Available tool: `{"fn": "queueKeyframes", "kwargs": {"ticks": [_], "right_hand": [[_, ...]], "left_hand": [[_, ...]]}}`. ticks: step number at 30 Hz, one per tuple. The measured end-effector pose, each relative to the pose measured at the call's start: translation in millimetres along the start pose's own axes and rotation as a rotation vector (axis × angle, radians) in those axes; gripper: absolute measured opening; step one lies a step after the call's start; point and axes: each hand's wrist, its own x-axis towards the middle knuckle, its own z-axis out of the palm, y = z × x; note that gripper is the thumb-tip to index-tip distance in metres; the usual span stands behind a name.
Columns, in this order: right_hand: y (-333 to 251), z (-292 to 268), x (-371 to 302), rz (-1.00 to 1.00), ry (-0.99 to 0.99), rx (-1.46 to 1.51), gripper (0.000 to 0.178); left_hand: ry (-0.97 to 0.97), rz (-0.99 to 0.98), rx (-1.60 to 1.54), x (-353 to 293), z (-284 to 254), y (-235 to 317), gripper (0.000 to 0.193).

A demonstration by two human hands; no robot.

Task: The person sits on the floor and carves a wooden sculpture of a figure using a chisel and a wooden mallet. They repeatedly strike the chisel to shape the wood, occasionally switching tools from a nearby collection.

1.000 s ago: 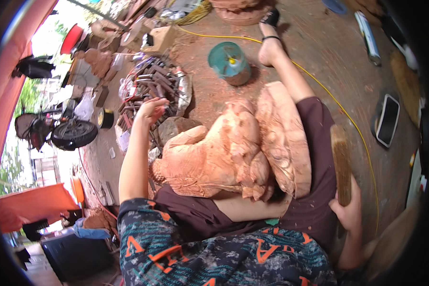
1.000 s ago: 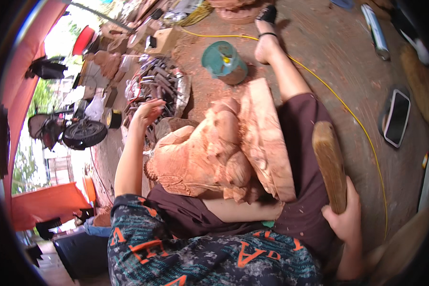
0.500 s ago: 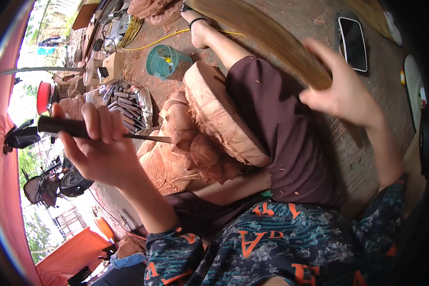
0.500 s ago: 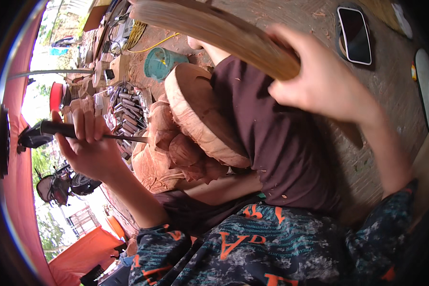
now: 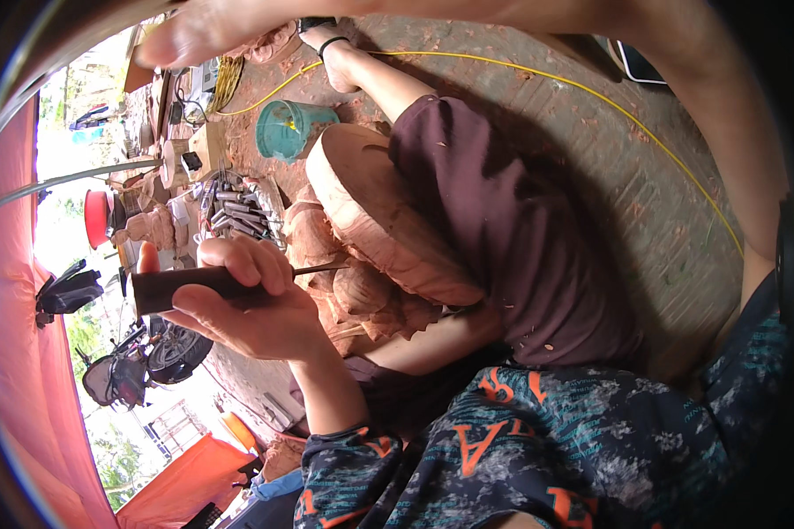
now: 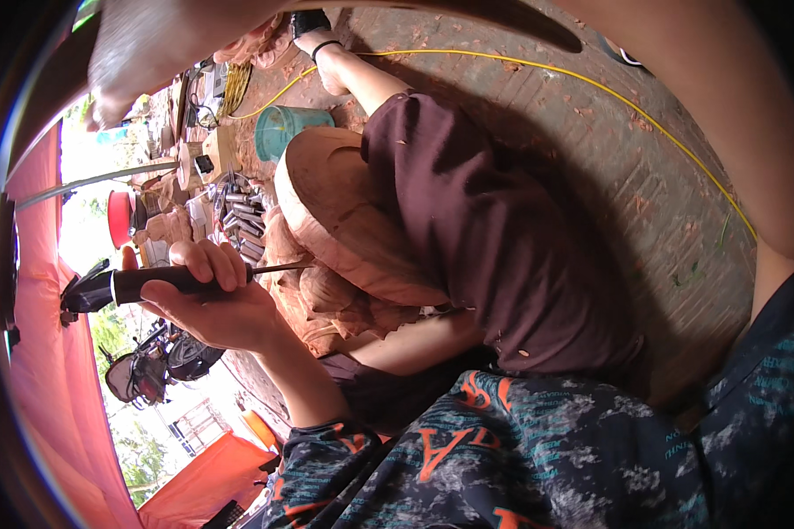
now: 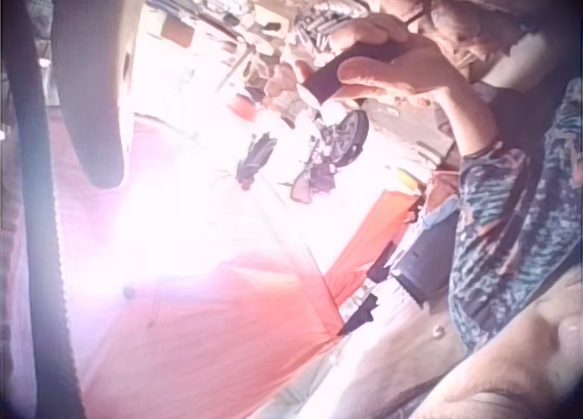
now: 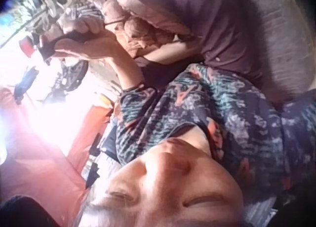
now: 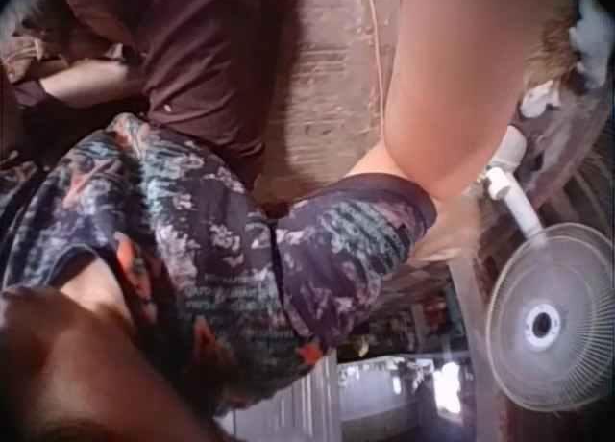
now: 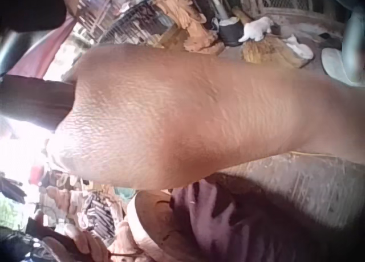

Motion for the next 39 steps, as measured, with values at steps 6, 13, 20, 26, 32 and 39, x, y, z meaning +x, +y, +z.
{"fn": "queueKeyframes", "kwargs": {"ticks": [6,13,20,26,32,39], "right_hand": [[13.3,16.3,19.3,-0.034,-0.054,-0.042,0.037],[25.9,23.5,18.6,-0.047,-0.038,-0.052,0.037],[29.9,10.4,-7.0,-0.051,0.015,-0.013,0.036],[31.5,1.3,-21.8,-0.067,0.061,0.008,0.036],[26.8,3.9,-31.8,-0.086,0.092,0.042,0.035],[25.2,1.5,-35.3,-0.101,0.127,0.040,0.035]], "left_hand": [[-0.015,0.000,-0.011,-0.9,0.2,-1.0,0.059],[0.027,-0.034,-0.014,-1.8,0.9,-3.1,0.056],[-0.067,-0.092,-0.080,-5.0,10.6,-11.0,0.056],[-0.005,0.008,-0.023,-1.0,7.2,2.3,0.060],[-0.004,-0.006,-0.010,0.3,3.7,-1.5,0.059],[-0.046,0.033,0.003,-1.8,11.2,-4.1,0.051]]}}
